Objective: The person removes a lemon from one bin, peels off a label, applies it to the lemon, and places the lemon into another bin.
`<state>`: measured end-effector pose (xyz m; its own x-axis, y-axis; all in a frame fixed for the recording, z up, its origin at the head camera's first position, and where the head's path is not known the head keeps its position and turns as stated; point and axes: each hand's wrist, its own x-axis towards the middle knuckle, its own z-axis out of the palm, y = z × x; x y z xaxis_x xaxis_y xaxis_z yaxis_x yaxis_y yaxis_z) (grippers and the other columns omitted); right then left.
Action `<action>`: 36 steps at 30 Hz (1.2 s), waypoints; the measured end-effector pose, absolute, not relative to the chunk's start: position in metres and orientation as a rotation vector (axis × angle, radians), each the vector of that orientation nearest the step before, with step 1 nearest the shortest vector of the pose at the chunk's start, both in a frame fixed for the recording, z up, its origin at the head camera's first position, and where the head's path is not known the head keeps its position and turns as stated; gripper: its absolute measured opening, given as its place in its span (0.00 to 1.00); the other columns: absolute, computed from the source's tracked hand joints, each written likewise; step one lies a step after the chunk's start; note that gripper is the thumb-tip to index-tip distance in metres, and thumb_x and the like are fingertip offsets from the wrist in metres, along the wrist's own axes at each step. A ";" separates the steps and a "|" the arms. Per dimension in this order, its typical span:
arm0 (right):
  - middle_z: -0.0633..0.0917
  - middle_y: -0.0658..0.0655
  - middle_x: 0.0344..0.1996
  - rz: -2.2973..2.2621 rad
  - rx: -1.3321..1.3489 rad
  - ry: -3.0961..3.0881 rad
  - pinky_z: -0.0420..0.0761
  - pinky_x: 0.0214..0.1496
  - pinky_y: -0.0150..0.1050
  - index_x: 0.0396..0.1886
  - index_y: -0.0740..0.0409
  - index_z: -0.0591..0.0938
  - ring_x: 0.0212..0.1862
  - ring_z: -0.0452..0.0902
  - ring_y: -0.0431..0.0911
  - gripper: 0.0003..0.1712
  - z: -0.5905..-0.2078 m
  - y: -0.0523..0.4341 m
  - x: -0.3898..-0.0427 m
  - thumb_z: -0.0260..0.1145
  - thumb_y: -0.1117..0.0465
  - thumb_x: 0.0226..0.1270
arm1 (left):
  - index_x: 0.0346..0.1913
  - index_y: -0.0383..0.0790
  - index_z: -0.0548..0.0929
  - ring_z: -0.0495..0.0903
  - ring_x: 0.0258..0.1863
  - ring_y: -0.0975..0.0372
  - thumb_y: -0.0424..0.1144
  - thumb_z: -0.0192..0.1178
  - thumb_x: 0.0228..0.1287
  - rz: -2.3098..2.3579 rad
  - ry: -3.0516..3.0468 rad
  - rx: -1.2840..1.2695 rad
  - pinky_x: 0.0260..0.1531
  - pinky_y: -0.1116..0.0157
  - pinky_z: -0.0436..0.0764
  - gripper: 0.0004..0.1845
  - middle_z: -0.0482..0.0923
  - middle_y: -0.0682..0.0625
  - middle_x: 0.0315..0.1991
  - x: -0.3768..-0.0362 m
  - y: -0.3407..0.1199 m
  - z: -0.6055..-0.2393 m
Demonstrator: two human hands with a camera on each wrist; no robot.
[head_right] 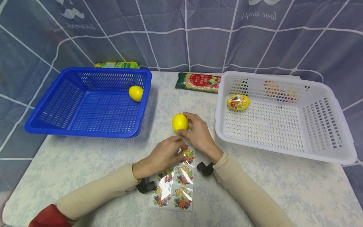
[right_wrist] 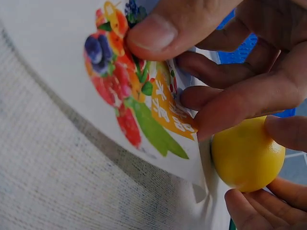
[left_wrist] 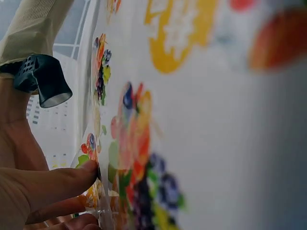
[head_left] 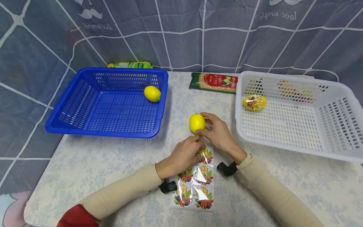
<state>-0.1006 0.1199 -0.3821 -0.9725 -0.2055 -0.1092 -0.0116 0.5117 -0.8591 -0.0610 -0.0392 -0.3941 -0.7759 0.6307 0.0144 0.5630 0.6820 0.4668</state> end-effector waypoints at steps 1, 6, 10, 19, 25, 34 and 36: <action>0.70 0.63 0.67 -1.449 -0.186 2.556 0.79 0.57 0.44 0.70 0.60 0.68 0.62 0.75 0.56 0.38 -0.382 0.120 -0.101 0.72 0.63 0.62 | 0.39 0.41 0.86 0.75 0.35 0.63 0.40 0.74 0.55 0.682 2.751 0.992 0.28 0.69 0.77 0.10 0.75 0.53 0.36 -0.061 -0.039 -0.394; 0.71 0.62 0.67 -1.447 -0.194 2.564 0.78 0.57 0.44 0.70 0.60 0.69 0.62 0.74 0.56 0.38 -0.383 0.119 -0.102 0.73 0.62 0.61 | 0.36 0.42 0.88 0.75 0.34 0.63 0.40 0.73 0.56 0.635 2.782 1.040 0.28 0.69 0.77 0.07 0.75 0.54 0.34 -0.059 -0.038 -0.394; 0.71 0.63 0.67 -1.444 -0.199 2.571 0.79 0.57 0.45 0.70 0.60 0.69 0.62 0.74 0.56 0.38 -0.383 0.119 -0.102 0.73 0.62 0.61 | 0.38 0.41 0.86 0.74 0.35 0.63 0.40 0.73 0.56 0.643 2.795 1.026 0.28 0.70 0.77 0.10 0.75 0.53 0.36 -0.058 -0.039 -0.394; 0.71 0.63 0.67 -1.443 -0.205 2.568 0.78 0.58 0.45 0.70 0.60 0.68 0.62 0.74 0.56 0.38 -0.383 0.119 -0.101 0.72 0.63 0.62 | 0.34 0.42 0.79 0.71 0.34 0.63 0.38 0.75 0.54 0.703 2.789 1.021 0.25 0.71 0.73 0.13 0.70 0.55 0.33 -0.058 -0.039 -0.396; 0.71 0.63 0.67 -1.435 -0.202 2.578 0.78 0.58 0.45 0.70 0.61 0.68 0.63 0.73 0.56 0.38 -0.382 0.119 -0.101 0.73 0.62 0.62 | 0.30 0.45 0.78 0.71 0.30 0.63 0.36 0.75 0.52 0.694 2.806 1.050 0.24 0.71 0.71 0.12 0.72 0.56 0.30 -0.058 -0.039 -0.395; 0.70 0.63 0.67 -1.438 -0.200 2.570 0.78 0.58 0.46 0.70 0.60 0.68 0.63 0.73 0.56 0.38 -0.383 0.120 -0.102 0.73 0.61 0.62 | 0.26 0.46 0.74 0.71 0.35 0.63 0.32 0.73 0.52 0.710 2.777 1.108 0.29 0.71 0.73 0.15 0.70 0.56 0.30 -0.058 -0.040 -0.396; 0.71 0.63 0.67 -1.434 -0.200 2.571 0.78 0.58 0.46 0.70 0.60 0.68 0.63 0.73 0.56 0.38 -0.383 0.120 -0.102 0.73 0.61 0.62 | 0.26 0.45 0.74 0.70 0.36 0.63 0.30 0.72 0.52 0.733 2.751 1.145 0.31 0.71 0.73 0.15 0.69 0.55 0.31 -0.058 -0.040 -0.397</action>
<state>-0.1018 0.1197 -0.3825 -0.9728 -0.2090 -0.0997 -0.0249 0.5228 -0.8521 -0.0583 -0.0401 -0.3967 -0.7194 0.6854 0.1125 0.6506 0.6083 0.4547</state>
